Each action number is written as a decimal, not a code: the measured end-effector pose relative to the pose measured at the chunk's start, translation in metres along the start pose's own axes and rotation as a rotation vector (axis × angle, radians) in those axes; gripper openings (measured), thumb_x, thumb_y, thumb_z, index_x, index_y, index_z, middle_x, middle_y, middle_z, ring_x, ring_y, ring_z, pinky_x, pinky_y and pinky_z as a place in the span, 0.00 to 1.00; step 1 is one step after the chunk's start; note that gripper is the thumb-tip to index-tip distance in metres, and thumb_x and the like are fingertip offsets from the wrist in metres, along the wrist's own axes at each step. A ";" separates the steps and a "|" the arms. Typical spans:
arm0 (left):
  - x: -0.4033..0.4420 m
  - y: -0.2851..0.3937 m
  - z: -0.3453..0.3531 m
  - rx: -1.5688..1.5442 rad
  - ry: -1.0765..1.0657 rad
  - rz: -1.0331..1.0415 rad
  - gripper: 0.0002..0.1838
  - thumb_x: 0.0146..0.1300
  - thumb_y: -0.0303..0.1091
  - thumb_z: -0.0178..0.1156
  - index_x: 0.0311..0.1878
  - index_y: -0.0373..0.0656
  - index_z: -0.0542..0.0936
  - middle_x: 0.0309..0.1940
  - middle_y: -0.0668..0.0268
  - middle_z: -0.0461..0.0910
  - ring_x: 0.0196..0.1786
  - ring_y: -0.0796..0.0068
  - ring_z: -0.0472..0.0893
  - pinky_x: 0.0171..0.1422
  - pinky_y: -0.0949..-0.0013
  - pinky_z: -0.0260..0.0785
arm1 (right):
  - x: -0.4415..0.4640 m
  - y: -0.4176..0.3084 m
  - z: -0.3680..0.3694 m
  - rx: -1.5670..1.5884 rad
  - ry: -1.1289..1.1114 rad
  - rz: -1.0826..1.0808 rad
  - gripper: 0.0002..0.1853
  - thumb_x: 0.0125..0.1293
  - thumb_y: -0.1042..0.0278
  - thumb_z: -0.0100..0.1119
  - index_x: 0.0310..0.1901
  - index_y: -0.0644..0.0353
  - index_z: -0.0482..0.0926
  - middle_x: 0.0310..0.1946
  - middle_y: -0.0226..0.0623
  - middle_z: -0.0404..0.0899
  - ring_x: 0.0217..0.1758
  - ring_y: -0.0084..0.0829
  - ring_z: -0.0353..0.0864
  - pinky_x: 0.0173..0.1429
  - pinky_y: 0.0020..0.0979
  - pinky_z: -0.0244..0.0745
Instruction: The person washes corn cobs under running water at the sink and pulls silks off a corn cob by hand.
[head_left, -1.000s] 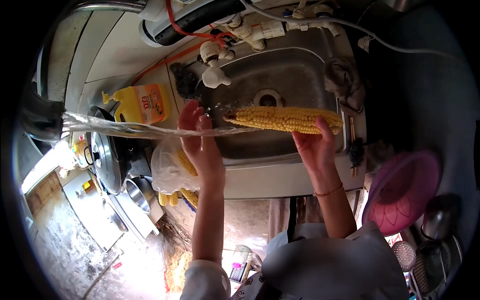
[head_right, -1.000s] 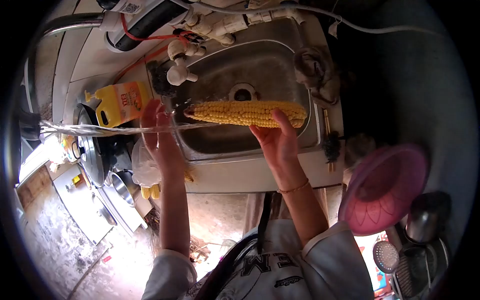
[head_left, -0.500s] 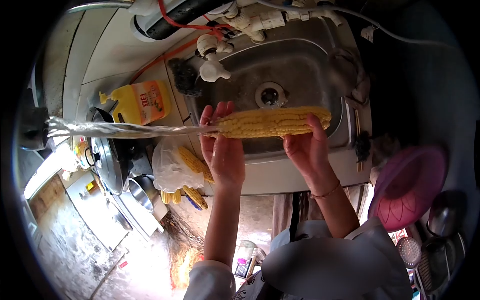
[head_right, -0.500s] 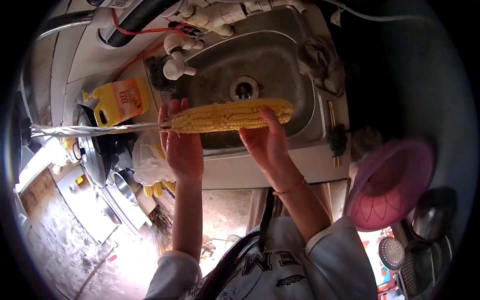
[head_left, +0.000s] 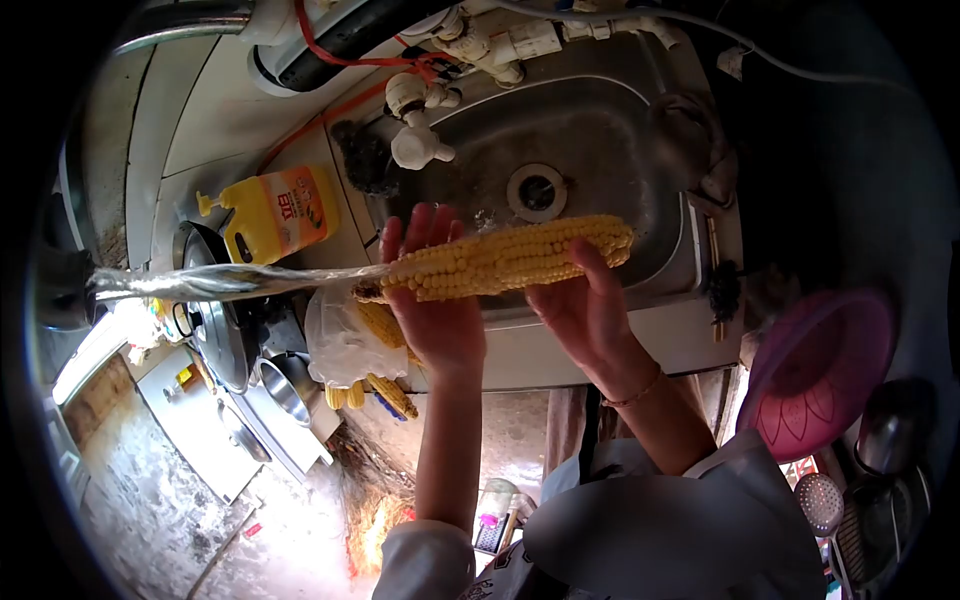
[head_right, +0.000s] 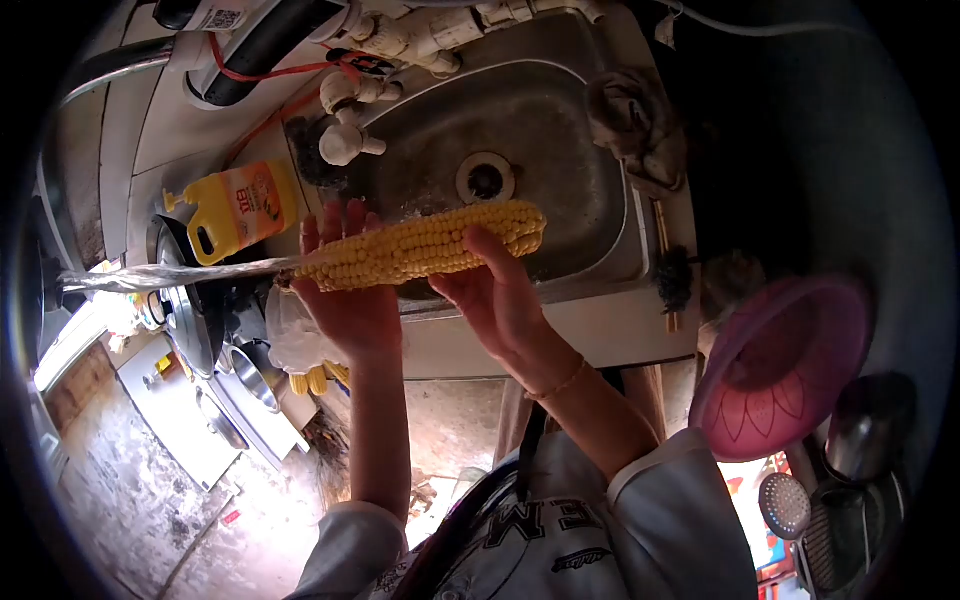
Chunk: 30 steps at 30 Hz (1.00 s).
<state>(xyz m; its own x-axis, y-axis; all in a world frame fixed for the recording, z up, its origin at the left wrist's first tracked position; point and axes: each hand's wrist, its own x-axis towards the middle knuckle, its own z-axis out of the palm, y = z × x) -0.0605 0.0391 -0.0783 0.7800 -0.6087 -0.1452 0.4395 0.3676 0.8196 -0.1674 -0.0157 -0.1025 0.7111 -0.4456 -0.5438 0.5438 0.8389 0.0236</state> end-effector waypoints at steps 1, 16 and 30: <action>0.002 0.003 0.002 0.030 0.015 0.001 0.32 0.57 0.52 0.53 0.60 0.43 0.60 0.56 0.54 0.65 0.61 0.56 0.63 0.66 0.53 0.53 | 0.001 0.001 0.000 0.004 0.000 0.003 0.16 0.61 0.56 0.53 0.45 0.58 0.70 0.41 0.33 0.74 0.41 0.25 0.75 0.37 0.24 0.76; 0.009 0.002 0.003 0.197 -0.222 0.170 0.32 0.53 0.55 0.57 0.57 0.47 0.64 0.58 0.55 0.65 0.65 0.56 0.59 0.70 0.55 0.45 | 0.012 -0.016 -0.015 -0.608 0.094 0.255 0.19 0.62 0.51 0.50 0.42 0.60 0.73 0.35 0.34 0.78 0.34 0.24 0.78 0.37 0.25 0.75; 0.005 0.008 0.005 0.267 -0.201 0.179 0.36 0.52 0.56 0.59 0.59 0.46 0.62 0.61 0.49 0.60 0.66 0.57 0.57 0.67 0.57 0.53 | 0.030 0.013 0.031 -1.432 -0.253 -0.951 0.14 0.45 0.65 0.63 0.38 0.50 0.81 0.37 0.27 0.77 0.45 0.29 0.73 0.56 0.36 0.58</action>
<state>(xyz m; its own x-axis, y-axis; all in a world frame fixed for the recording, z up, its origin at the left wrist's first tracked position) -0.0554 0.0360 -0.0698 0.7191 -0.6872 0.1037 0.1517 0.3009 0.9415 -0.1254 -0.0281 -0.0928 0.5263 -0.8235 0.2118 0.0855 -0.1966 -0.9768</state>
